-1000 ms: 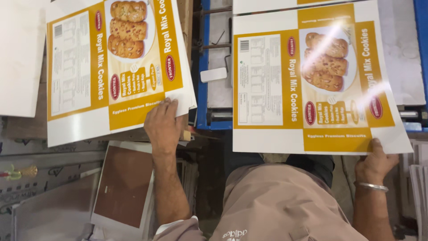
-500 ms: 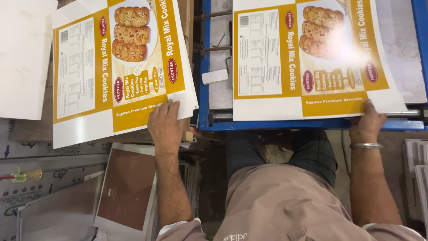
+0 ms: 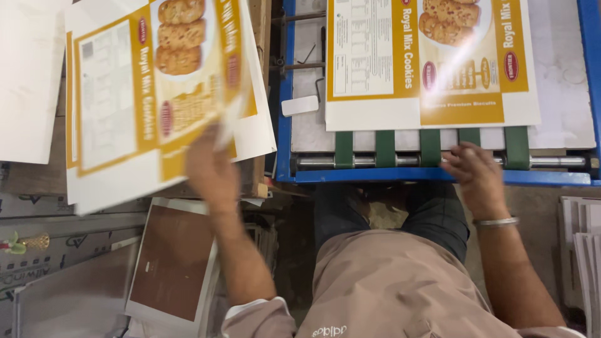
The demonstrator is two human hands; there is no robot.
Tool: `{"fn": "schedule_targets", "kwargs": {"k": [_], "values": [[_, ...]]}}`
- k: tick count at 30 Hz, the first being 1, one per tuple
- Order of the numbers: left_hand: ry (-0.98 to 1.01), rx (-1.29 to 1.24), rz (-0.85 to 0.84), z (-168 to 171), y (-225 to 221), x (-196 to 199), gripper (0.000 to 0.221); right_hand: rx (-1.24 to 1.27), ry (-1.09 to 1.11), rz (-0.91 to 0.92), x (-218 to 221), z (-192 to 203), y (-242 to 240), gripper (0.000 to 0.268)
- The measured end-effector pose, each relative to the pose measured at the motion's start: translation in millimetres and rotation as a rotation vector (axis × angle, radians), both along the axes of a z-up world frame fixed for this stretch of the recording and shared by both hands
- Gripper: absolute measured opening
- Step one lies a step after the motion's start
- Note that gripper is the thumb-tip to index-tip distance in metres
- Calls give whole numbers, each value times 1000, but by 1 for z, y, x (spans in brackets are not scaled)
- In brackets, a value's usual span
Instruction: The person takes printed cookie packaging sheets one by one from a stack and places them onto a conveyor belt of a machine, alternating between hands to keep the machine fed.
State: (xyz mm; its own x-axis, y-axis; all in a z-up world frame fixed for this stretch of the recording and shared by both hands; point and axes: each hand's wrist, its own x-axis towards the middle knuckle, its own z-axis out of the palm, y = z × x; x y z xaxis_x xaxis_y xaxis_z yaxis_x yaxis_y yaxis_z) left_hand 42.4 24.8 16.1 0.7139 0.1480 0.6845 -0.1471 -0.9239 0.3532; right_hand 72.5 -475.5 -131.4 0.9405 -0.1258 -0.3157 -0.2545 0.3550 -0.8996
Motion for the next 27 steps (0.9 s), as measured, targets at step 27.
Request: {"fn": "schedule_targets", "kwargs": {"k": [27], "values": [[296,427,-105,-13,-3,2,43,8,-377,-496,77,-62,-113,47]]}}
